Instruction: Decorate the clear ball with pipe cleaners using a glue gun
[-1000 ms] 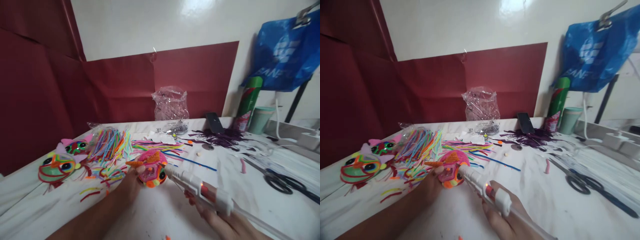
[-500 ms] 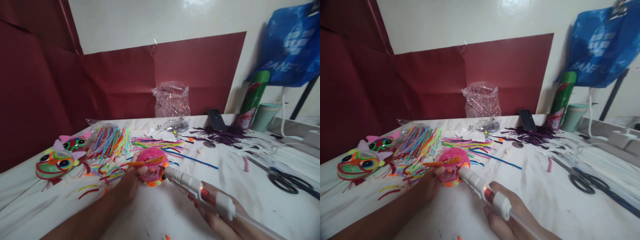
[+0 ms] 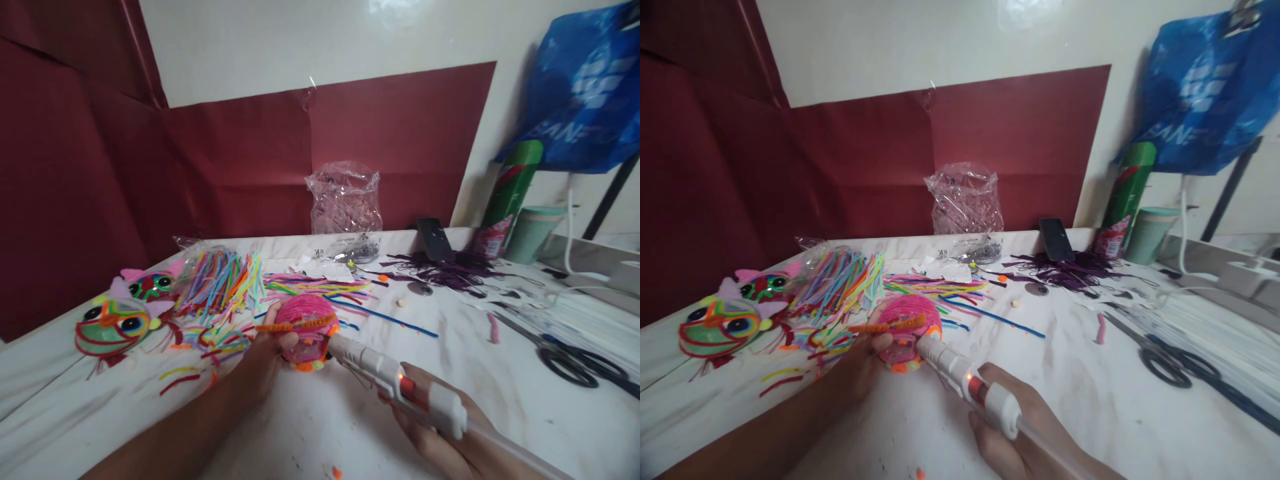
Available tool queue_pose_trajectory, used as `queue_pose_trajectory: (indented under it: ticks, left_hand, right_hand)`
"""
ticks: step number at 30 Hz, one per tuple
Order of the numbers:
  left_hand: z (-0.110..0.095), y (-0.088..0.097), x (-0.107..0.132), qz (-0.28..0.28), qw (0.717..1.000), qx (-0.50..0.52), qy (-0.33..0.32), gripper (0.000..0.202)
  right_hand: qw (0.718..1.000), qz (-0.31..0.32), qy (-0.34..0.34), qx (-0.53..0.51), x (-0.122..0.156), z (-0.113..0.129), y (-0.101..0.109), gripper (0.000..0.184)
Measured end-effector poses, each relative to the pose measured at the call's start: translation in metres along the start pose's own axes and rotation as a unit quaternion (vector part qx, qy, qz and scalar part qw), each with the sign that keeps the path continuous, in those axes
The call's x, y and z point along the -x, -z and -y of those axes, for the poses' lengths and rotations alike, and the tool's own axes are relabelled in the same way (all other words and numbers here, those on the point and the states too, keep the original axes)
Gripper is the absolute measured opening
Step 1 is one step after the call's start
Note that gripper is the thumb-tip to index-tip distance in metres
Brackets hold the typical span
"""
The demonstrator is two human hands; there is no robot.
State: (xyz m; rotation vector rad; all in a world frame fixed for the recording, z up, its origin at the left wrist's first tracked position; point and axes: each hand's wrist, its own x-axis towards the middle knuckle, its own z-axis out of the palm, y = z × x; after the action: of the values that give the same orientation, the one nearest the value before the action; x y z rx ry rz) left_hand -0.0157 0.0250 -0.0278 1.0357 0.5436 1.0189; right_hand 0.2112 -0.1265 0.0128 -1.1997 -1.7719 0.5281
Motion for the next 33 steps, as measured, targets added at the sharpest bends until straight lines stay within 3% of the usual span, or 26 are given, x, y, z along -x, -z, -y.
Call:
queue_pose_trajectory:
  ticks: [13,25,33]
  left_hand:
    - [-0.0056,-0.0074,0.0027,-0.002,0.999,-0.021,-0.045,0.073]
    - [-0.0065,-0.0099,0.0047,0.017,0.998,-0.014,-0.052,0.092]
    - [-0.0054,-0.0068,0.0023,0.01,0.999,-0.008,-0.051,0.085]
  right_hand:
    - [1.0,-0.01,0.002,-0.023,0.0019,-0.0015,0.0006,0.016]
    - [1.0,0.001,0.019,0.016,0.001,-0.0023,-0.0028,0.013]
    - [0.999,-0.011,0.027,0.031,0.0004,-0.002,-0.0004,0.014]
